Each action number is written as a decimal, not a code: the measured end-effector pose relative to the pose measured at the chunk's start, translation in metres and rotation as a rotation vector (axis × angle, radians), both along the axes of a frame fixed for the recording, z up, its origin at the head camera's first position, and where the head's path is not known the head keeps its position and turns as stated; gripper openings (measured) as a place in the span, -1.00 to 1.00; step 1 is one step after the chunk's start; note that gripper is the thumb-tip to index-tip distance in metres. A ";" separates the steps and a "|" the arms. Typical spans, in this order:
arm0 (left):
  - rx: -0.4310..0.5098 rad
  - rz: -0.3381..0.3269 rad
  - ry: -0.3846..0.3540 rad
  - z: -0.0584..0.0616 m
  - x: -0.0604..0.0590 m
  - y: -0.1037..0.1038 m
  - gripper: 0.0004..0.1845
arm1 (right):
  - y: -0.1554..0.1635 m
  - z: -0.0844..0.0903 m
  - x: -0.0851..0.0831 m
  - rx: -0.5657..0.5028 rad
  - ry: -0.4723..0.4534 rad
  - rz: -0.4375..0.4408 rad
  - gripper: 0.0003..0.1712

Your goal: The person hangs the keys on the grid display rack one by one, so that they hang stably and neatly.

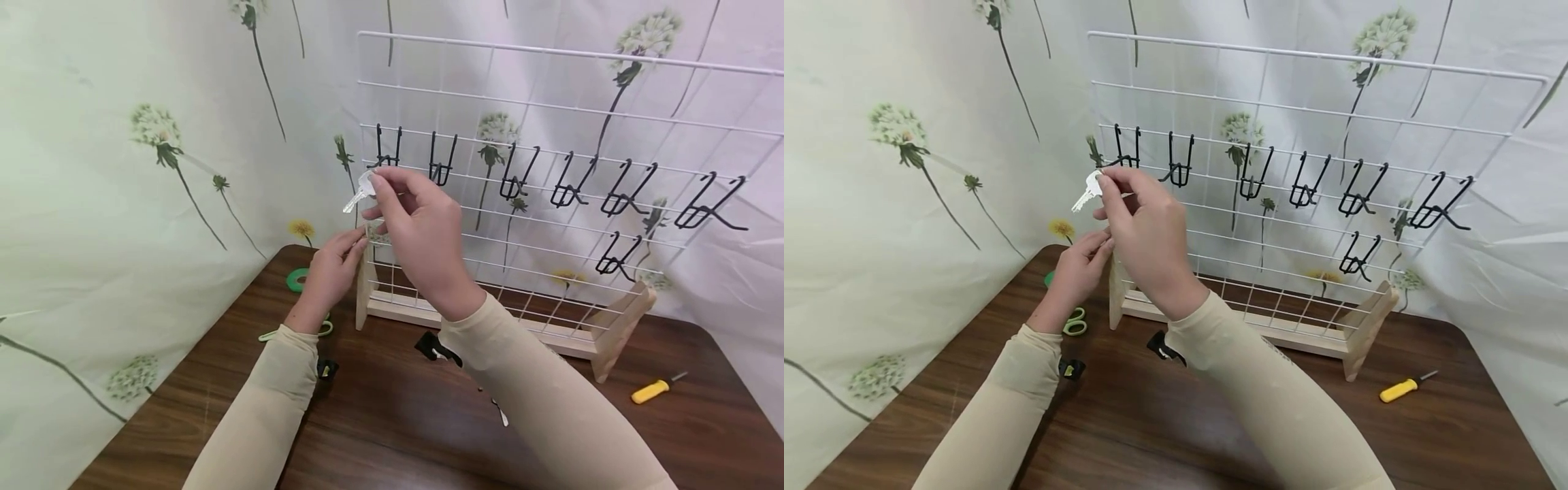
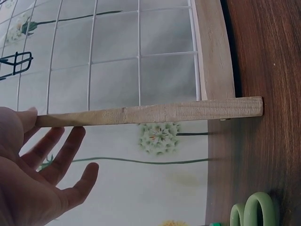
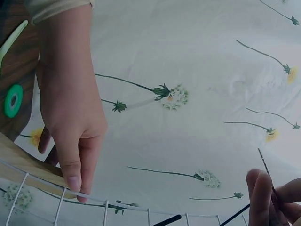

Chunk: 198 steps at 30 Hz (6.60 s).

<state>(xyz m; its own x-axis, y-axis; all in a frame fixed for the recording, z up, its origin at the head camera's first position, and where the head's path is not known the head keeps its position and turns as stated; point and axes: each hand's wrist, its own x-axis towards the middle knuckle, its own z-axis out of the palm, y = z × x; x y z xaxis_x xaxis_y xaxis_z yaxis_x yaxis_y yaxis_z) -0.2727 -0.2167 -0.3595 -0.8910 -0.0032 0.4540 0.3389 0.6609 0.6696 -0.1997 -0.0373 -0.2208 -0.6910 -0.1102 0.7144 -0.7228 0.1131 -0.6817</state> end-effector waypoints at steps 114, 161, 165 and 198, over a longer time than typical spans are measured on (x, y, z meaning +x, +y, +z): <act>0.025 -0.002 0.001 -0.003 -0.006 0.001 -0.48 | 0.200 -0.210 -0.010 0.977 -0.758 -0.143 -0.44; 0.018 -0.001 0.000 -0.001 -0.003 0.002 -0.49 | 0.086 -0.092 0.011 0.417 -0.459 0.113 -0.89; 0.015 0.002 0.002 -0.001 -0.003 0.002 -0.49 | 0.075 -0.082 0.011 0.393 -0.364 0.043 -0.88; 0.014 0.007 0.005 0.000 -0.003 0.002 -0.50 | 0.041 -0.072 -0.028 0.371 -0.387 -0.071 -0.77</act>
